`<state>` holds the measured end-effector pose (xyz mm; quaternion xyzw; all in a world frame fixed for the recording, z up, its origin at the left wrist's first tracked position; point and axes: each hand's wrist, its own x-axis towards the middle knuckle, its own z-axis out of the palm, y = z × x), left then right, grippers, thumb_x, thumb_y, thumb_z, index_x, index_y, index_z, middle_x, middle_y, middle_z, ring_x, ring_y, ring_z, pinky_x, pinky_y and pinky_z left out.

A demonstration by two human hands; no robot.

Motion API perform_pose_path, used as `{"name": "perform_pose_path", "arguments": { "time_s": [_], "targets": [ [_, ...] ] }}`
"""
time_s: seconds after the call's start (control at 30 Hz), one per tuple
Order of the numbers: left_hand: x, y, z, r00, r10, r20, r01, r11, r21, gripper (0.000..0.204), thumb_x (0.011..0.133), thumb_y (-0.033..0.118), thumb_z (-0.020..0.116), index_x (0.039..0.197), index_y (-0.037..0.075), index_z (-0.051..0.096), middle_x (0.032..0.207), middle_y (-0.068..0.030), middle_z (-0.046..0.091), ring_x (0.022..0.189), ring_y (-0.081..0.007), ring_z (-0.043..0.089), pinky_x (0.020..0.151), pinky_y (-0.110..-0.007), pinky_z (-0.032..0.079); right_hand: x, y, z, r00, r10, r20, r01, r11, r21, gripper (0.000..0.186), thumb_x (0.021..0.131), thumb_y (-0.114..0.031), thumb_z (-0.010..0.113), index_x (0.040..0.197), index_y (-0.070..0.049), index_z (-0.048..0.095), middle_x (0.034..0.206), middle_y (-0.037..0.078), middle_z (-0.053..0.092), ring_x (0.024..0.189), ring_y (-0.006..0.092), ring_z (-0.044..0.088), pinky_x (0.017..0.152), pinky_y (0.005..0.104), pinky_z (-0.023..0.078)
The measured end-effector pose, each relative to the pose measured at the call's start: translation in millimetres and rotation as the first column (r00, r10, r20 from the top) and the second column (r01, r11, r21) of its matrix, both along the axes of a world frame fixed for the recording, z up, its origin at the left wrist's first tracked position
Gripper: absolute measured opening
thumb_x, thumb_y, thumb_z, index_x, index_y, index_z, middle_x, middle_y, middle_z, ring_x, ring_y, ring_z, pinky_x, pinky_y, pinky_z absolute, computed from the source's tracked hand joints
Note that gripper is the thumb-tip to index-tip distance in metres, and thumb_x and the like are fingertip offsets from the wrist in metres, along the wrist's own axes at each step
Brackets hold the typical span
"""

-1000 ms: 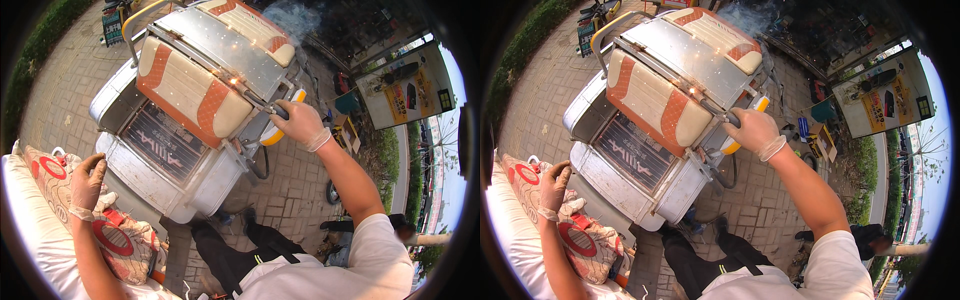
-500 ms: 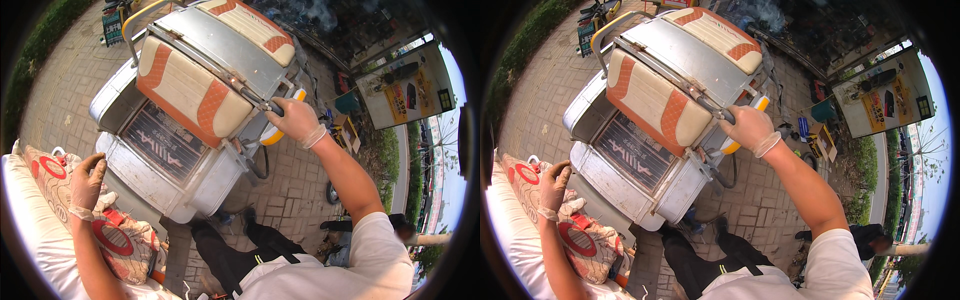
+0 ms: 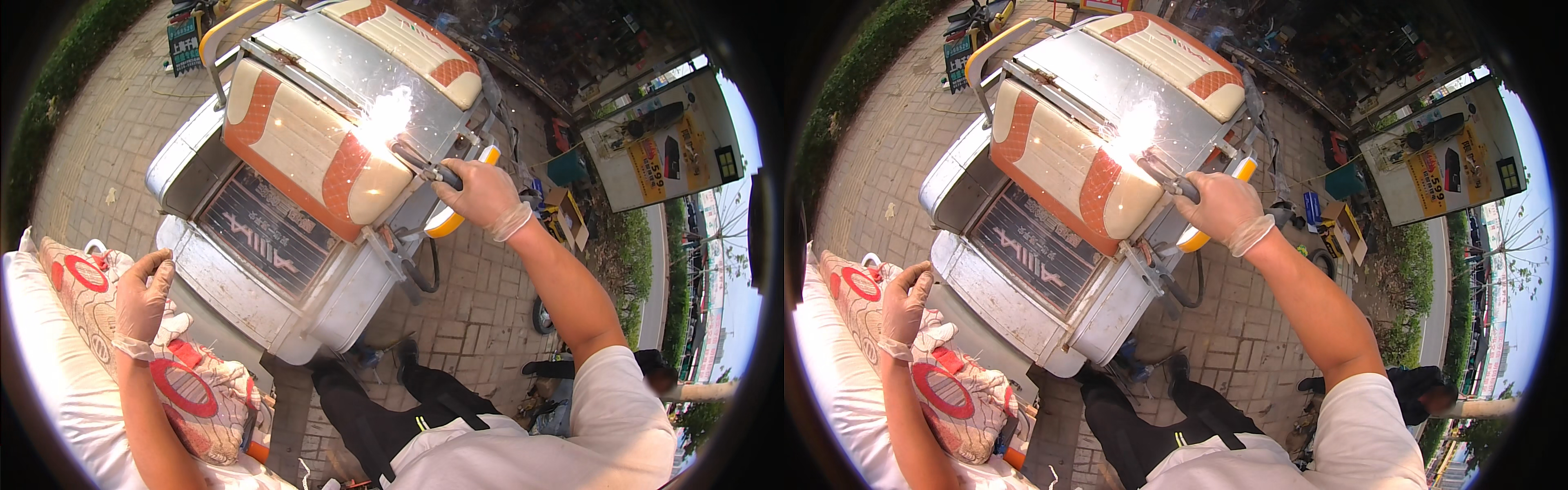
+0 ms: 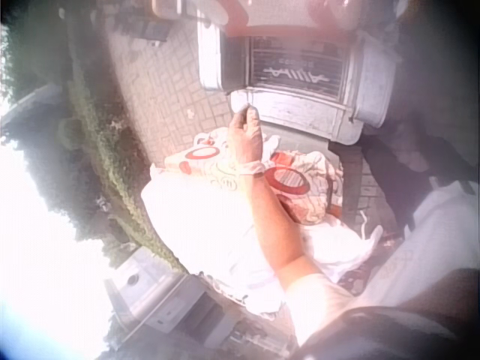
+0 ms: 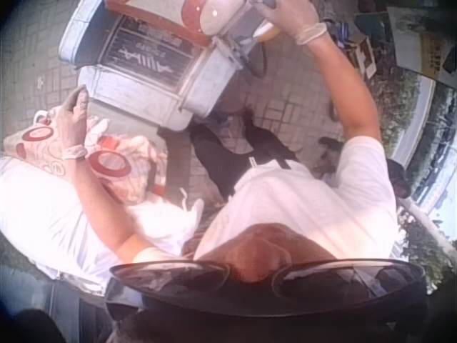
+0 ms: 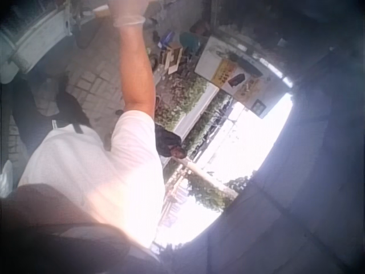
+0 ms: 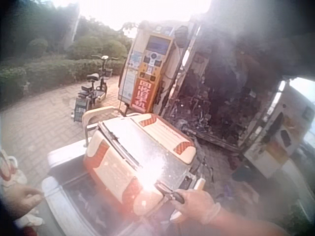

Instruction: The person welds a metal frame of a three-wheeled vehicle seat using a handheld welding torch, producing sparks and smoke. After welding, the person uses a hammer to tap the welded area and then lifts the seat to inspect the underside.

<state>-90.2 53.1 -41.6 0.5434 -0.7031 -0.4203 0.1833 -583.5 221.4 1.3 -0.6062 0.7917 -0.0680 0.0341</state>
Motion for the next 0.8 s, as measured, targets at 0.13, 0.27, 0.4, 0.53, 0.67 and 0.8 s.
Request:
{"name": "perform_pose_path", "arguments": {
  "time_s": [0.13, 0.27, 0.4, 0.53, 0.67, 0.8],
  "targets": [
    [0.8, -2.0, -3.9, 1.0, -0.009, -0.012, 0.009, 1.0, -0.019, 0.036, 0.101, 0.023, 0.07, 0.124, -0.004, 0.071, 0.112, -0.0129, 0.076, 0.103, -0.0173, 0.069, 0.094, -0.031, 0.053, -1.7, 11.5, 1.4, 1.0, 0.012, -0.023, -0.012, 1.0, -0.018, 0.03, 0.091, -0.035, 0.07, 0.103, -0.008, 0.074, 0.086, 0.017, 0.074, 0.083, 0.0383, 0.071, 0.075, 0.0474, 0.058],
    [2.5, -3.2, -5.0, 1.0, -0.013, -0.004, 0.013, 1.0, -0.016, 0.035, 0.101, 0.022, 0.069, 0.124, -0.004, 0.071, 0.112, -0.0127, 0.076, 0.104, -0.0175, 0.069, 0.094, -0.031, 0.053, -4.1, 19.8, 6.4, 0.999, -0.011, -0.043, 0.01, 1.0, -0.011, 0.028, 0.09, -0.034, 0.071, 0.102, -0.009, 0.074, 0.087, 0.016, 0.074, 0.081, 0.0383, 0.072, 0.073, 0.0475, 0.058],
    [2.4, -3.2, -5.2, 1.0, -0.013, -0.002, 0.013, 1.0, -0.019, 0.035, 0.101, 0.022, 0.069, 0.124, -0.004, 0.071, 0.112, -0.0124, 0.076, 0.104, -0.0176, 0.069, 0.094, -0.031, 0.053, -5.5, 23.6, 11.3, 0.999, -0.041, -0.005, 0.041, 0.999, 0.022, 0.035, 0.088, -0.032, 0.075, 0.113, -0.007, 0.075, 0.094, 0.02, 0.075, 0.088, 0.0399, 0.072, 0.079, 0.0455, 0.059],
    [1.9, -2.8, -4.2, 1.0, -0.017, 0.005, 0.017, 1.0, -0.022, 0.035, 0.101, 0.022, 0.069, 0.124, -0.004, 0.071, 0.112, -0.0127, 0.076, 0.104, -0.0176, 0.069, 0.094, -0.031, 0.053, -5.8, 21.5, 8.4, 1.0, -0.011, -0.019, 0.01, 1.0, -0.021, 0.03, 0.09, -0.034, 0.072, 0.106, -0.009, 0.075, 0.09, 0.017, 0.074, 0.084, 0.0392, 0.072, 0.075, 0.047, 0.058],
    [1.4, -2.8, -3.0, 1.0, -0.021, 0.004, 0.021, 1.0, -0.02, 0.035, 0.101, 0.022, 0.069, 0.124, -0.004, 0.071, 0.112, -0.013, 0.076, 0.104, -0.0178, 0.07, 0.094, -0.031, 0.053, -6.8, 18.4, 5.1, 1.0, 0.01, -0.015, -0.011, 0.998, -0.057, 0.029, 0.091, -0.035, 0.07, 0.101, -0.008, 0.074, 0.089, 0.017, 0.074, 0.082, 0.0391, 0.071, 0.074, 0.0483, 0.058],
    [1.5, -2.4, -2.5, 1.0, -0.021, 0.007, 0.021, 1.0, -0.02, 0.035, 0.101, 0.022, 0.069, 0.125, -0.005, 0.071, 0.113, -0.0133, 0.076, 0.104, -0.018, 0.07, 0.094, -0.031, 0.053, -6.4, 13.0, 4.7, 1.0, 0.012, -0.001, -0.012, 0.999, -0.046, 0.03, 0.091, -0.035, 0.07, 0.101, -0.007, 0.074, 0.089, 0.017, 0.074, 0.083, 0.0391, 0.071, 0.075, 0.049, 0.057]
  ]
}}
